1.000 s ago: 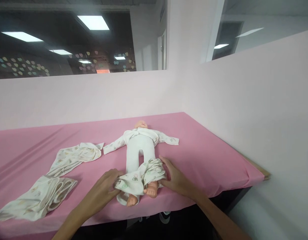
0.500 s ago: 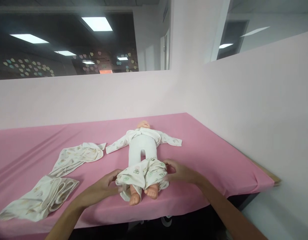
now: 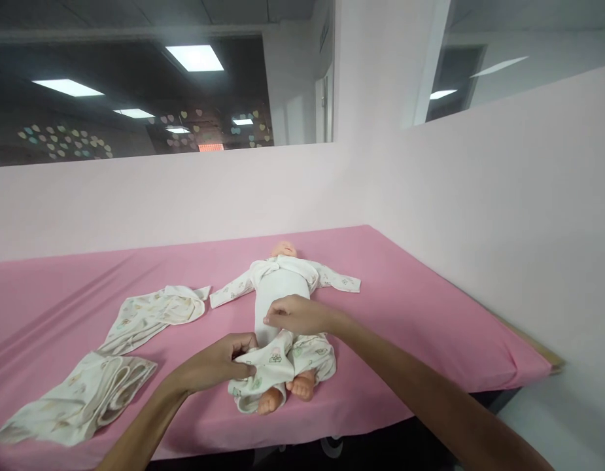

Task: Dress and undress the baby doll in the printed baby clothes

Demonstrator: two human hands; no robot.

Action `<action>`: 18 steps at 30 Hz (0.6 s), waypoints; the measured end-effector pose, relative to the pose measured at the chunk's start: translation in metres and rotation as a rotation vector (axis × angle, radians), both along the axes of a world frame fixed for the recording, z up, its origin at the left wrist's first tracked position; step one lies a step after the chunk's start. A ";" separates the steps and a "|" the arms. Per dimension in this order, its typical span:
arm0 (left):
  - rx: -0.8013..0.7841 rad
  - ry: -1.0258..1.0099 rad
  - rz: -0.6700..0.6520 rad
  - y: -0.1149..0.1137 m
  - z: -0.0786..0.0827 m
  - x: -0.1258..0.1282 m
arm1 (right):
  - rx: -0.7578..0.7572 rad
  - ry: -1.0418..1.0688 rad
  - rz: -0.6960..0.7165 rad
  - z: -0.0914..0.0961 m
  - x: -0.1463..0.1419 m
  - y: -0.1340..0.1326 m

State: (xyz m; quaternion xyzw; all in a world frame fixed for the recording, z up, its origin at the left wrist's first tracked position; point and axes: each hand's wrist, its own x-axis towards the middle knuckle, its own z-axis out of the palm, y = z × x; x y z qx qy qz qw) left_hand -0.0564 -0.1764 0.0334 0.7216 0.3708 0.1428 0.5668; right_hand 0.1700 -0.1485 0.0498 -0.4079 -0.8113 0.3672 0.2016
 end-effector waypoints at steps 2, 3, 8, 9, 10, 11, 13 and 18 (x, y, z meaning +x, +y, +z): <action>0.067 -0.048 0.099 0.002 0.000 0.003 | -0.086 -0.049 0.106 0.002 -0.008 0.006; 0.105 -0.059 0.171 0.003 -0.001 0.004 | -0.124 -0.064 0.152 0.002 -0.012 0.009; 0.203 -0.077 0.430 0.012 -0.011 0.004 | -0.232 -0.046 0.185 -0.002 -0.022 0.023; 0.191 -0.096 0.427 0.015 -0.014 0.003 | -0.257 -0.020 0.159 -0.004 -0.023 0.027; 0.168 -0.126 0.413 0.018 -0.017 0.002 | -0.270 0.023 0.113 -0.007 -0.023 0.032; 0.134 -0.166 0.396 0.022 -0.021 0.000 | -0.268 0.079 0.055 -0.010 -0.022 0.037; 0.049 -0.292 0.373 0.032 -0.030 -0.004 | -0.219 0.182 -0.069 -0.016 -0.019 0.049; -0.037 -0.477 0.527 0.064 -0.049 -0.013 | -0.174 0.255 -0.175 -0.023 0.004 0.069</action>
